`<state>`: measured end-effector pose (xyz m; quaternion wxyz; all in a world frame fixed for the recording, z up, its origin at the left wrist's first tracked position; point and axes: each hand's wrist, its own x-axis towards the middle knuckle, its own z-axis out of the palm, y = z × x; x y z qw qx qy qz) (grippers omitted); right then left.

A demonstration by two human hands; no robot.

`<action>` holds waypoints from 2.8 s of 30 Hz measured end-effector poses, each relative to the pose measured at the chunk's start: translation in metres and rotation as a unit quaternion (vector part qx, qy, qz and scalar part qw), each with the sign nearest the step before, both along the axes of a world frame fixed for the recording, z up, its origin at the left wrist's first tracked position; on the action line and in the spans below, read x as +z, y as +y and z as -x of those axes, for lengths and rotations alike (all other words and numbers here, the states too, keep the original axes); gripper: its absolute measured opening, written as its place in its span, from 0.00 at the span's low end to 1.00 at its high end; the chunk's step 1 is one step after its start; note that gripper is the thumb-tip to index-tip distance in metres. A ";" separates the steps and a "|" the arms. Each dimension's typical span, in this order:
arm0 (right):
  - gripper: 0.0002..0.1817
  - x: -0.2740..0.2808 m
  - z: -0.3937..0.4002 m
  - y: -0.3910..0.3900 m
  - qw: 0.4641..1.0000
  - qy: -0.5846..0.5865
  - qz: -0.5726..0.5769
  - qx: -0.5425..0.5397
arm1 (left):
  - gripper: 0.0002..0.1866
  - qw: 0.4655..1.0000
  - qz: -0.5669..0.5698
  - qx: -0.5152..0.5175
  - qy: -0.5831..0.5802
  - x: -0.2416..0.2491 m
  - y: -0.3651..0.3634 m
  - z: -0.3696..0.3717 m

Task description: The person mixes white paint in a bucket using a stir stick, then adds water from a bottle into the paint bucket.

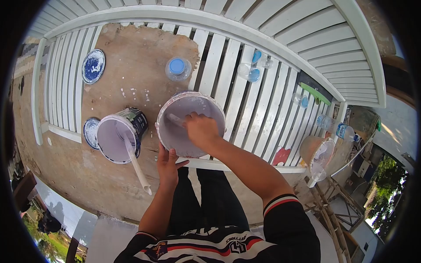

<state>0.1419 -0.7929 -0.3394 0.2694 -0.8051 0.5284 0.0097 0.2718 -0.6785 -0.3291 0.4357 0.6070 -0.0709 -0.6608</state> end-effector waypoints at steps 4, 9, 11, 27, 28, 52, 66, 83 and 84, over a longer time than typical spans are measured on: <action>0.08 0.007 0.002 -0.005 0.995 0.083 0.059 -0.001 | 0.34 1.000 -0.007 -0.004 -0.001 0.002 0.000 -0.001; 0.08 0.018 0.006 -0.004 0.978 0.137 -0.039 0.151 | 0.34 1.000 -0.005 0.007 0.003 0.002 0.000 0.001; 0.09 0.010 0.005 -0.004 0.983 0.067 -0.095 0.144 | 0.34 1.000 0.001 0.012 0.005 0.000 0.001 0.001; 0.10 -0.028 -0.003 0.016 0.979 -0.134 -0.036 -0.147 | 0.35 0.999 0.030 0.012 -0.017 -0.007 0.004 0.002; 0.10 -0.028 -0.007 0.017 0.977 -0.139 -0.031 -0.158 | 0.34 0.999 0.030 0.011 -0.018 -0.007 0.005 0.002; 0.08 0.009 0.010 -0.001 0.995 0.053 -0.073 0.042 | 0.40 0.985 0.015 -0.047 -0.166 -0.028 -0.003 -0.012; 0.08 0.025 0.032 0.044 0.999 -0.024 0.030 0.008 | 0.28 0.992 0.033 0.039 -0.112 -0.015 -0.006 0.028; 0.12 0.263 0.122 0.118 0.977 -0.094 0.164 -0.095 | 0.28 0.946 0.232 -0.109 -0.200 0.226 0.017 0.098; 0.12 0.277 0.127 0.122 0.976 -0.096 0.169 -0.096 | 0.28 0.945 0.242 -0.112 -0.189 0.237 0.019 0.101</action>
